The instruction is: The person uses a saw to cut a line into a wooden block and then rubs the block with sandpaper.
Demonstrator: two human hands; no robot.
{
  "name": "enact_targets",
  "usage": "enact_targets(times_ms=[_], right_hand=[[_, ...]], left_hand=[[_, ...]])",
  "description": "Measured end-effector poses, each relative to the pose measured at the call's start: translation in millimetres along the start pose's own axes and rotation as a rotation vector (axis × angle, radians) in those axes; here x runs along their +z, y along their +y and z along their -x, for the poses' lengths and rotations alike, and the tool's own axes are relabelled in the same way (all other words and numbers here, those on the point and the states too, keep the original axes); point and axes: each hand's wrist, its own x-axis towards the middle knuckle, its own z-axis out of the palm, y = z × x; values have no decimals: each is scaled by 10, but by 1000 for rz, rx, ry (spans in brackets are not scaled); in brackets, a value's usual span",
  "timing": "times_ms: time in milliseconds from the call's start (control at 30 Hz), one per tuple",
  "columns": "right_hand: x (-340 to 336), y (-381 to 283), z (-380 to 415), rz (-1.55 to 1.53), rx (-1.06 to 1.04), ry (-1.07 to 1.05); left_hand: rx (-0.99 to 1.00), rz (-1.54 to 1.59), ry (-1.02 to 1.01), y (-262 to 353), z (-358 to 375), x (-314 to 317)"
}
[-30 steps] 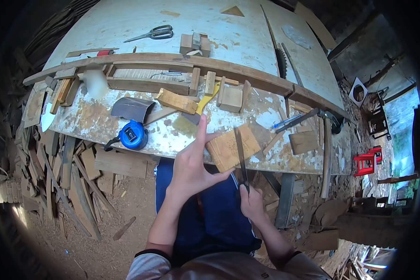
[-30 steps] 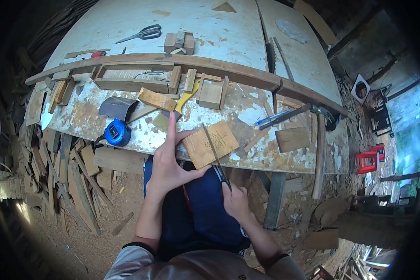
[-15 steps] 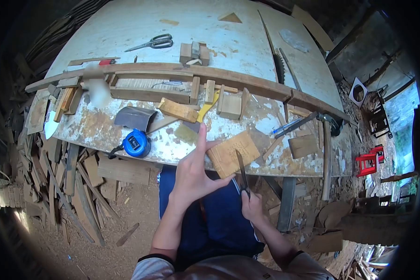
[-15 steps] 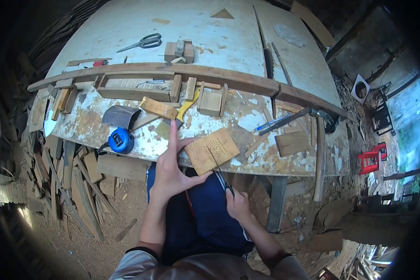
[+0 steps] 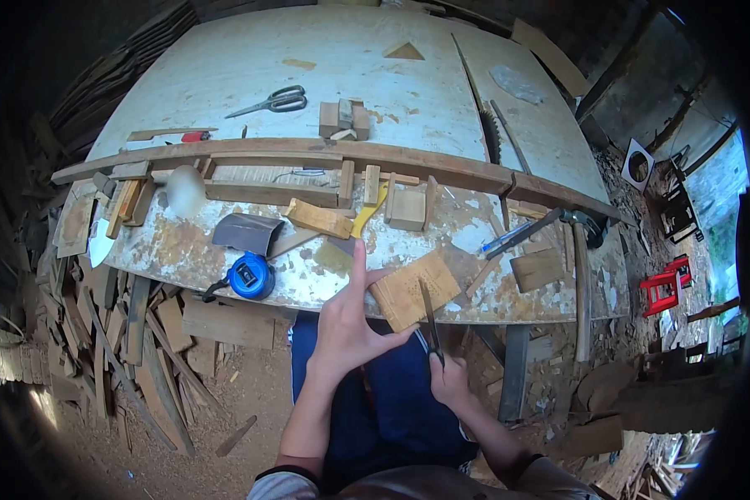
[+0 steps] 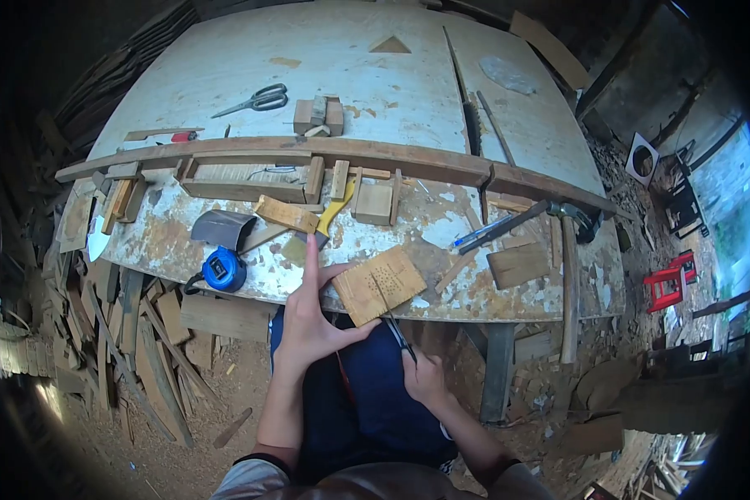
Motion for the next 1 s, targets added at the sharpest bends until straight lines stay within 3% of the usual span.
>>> enact_targets(times_ms=[33,133,333,433,567,700,833,1000], right_hand=[[27,157,63,6,-20,2],[-189,-421,-180,-23,34,-10],[-81,-8,24,-8,3,6],[-297,-589,-191,10,69,-58],[-48,348,150,22,30,-35],[-221,-419,-33,-3,101,-59],[-139,-31,89,68,76,-10],[-297,-364,69,68,74,-49]], left_hand=[[6,-3,3,0,8,7],[-10,-1,14,32,-45,31],[50,-14,47,-12,-42,36],[6,3,22,31,42,65],[-2,7,3,26,-10,17],[-6,-18,18,17,9,38],[50,-5,51,7,-43,35],[18,-10,39,10,23,71]])
